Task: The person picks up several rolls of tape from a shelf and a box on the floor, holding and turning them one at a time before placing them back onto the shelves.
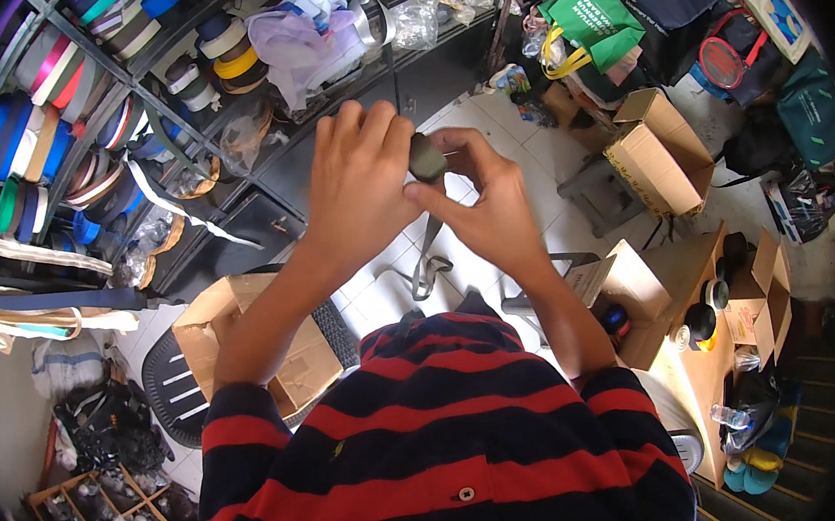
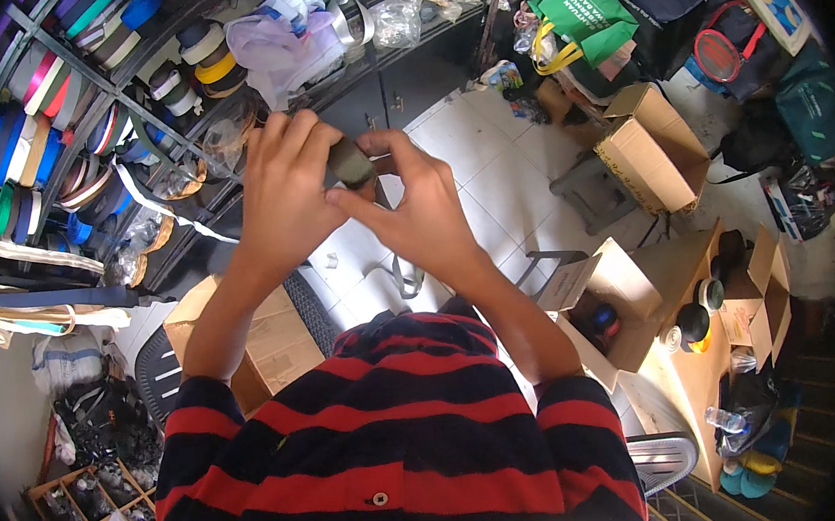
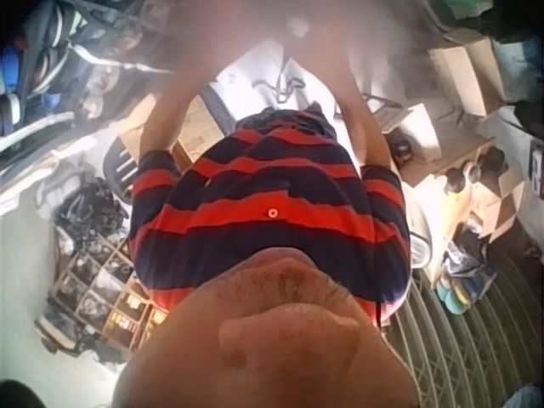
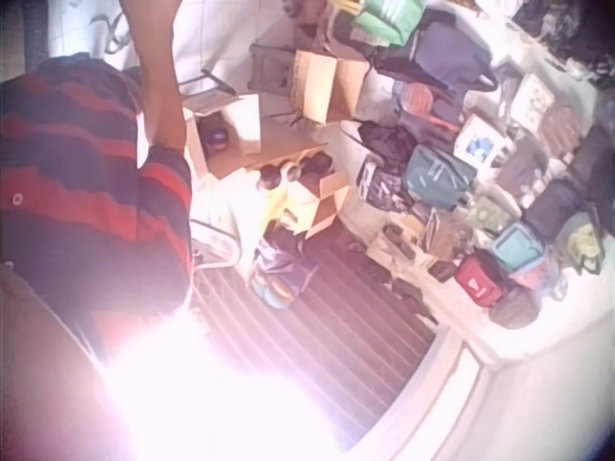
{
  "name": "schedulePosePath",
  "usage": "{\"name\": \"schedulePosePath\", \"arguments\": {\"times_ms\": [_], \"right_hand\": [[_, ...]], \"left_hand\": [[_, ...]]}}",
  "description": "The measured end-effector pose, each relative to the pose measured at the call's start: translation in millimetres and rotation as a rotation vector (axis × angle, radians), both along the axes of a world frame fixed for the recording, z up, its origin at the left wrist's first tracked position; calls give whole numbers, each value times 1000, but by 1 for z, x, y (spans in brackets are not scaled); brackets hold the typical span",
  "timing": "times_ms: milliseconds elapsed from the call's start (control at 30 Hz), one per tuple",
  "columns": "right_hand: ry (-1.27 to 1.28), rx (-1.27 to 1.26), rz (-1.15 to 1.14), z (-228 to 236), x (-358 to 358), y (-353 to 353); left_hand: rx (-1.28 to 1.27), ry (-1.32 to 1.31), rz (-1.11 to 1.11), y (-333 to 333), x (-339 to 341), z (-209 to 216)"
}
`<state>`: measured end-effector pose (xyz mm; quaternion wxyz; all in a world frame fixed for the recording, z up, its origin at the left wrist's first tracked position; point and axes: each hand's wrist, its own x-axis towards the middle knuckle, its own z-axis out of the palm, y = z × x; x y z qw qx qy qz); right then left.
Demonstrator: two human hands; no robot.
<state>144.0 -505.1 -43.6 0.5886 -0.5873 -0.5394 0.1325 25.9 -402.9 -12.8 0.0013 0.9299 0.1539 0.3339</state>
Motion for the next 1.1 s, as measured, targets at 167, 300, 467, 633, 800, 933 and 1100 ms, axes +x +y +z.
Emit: {"name": "schedulePosePath", "arguments": {"times_ms": [167,300,467,633,800,933,1100], "right_hand": [[-99,-166,24,2,30,10],[-13,-110,190,-13,78,23],[218,-118,424,-16,123,39],[400,-116,397,-18,156,58],[396,-158,436,-23,190,68],[544,1,454,-33,188,75],[588,-40,412,-35,201,82]], "left_hand": [[-86,69,-33,11,25,-12],[-549,67,-201,33,39,-2],[-895,-67,-225,46,72,3],[-903,-125,-100,46,111,0],[-923,-307,-3,43,140,-14],[-964,-494,73,32,163,-24],[-836,-563,138,28,181,-38]]}}
